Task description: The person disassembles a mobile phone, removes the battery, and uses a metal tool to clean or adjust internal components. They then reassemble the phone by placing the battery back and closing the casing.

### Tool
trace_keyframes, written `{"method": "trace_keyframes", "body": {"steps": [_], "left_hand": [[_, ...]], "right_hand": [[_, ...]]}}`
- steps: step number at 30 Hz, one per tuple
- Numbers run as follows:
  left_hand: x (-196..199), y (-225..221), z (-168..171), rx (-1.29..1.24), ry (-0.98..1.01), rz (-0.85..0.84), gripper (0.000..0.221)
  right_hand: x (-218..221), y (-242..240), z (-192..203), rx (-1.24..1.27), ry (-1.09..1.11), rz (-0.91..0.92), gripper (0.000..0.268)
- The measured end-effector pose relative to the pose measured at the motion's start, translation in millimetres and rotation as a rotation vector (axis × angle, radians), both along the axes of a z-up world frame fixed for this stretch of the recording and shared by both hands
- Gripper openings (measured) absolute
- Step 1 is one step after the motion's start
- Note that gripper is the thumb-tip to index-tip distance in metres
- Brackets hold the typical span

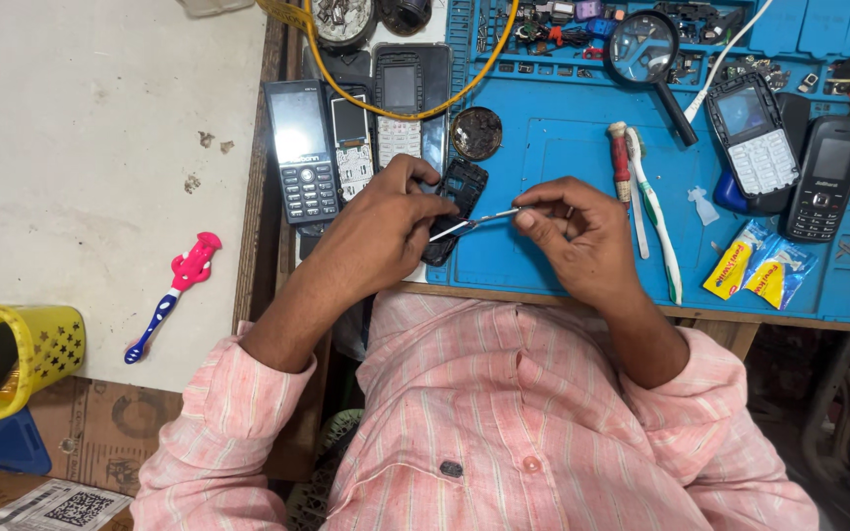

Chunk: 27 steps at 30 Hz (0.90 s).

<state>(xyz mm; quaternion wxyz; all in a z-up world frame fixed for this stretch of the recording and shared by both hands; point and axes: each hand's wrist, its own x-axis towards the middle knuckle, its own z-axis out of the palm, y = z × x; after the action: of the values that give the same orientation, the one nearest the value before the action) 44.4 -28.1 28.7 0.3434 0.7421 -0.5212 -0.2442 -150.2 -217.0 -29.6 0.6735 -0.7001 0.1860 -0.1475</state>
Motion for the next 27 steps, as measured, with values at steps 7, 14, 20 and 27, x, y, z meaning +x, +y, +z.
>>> {"method": "trace_keyframes", "body": {"steps": [7, 14, 20, 27], "left_hand": [[4, 11, -4, -0.007, 0.041, -0.089, 0.039], [-1, 16, -4, -0.073, 0.086, -0.038, 0.043], [-3, 12, 0, -0.077, -0.027, -0.051, 0.059], [-35, 0, -7, -0.040, -0.087, 0.203, 0.073]], "right_hand": [[2, -4, -5, 0.088, -0.100, 0.032, 0.016], [5, 3, 19, -0.152, -0.081, 0.049, 0.013], [7, 5, 57, -0.862, -0.173, 0.106, 0.015], [-2, 13, 71, -1.119, -0.219, 0.021, 0.019]]}}
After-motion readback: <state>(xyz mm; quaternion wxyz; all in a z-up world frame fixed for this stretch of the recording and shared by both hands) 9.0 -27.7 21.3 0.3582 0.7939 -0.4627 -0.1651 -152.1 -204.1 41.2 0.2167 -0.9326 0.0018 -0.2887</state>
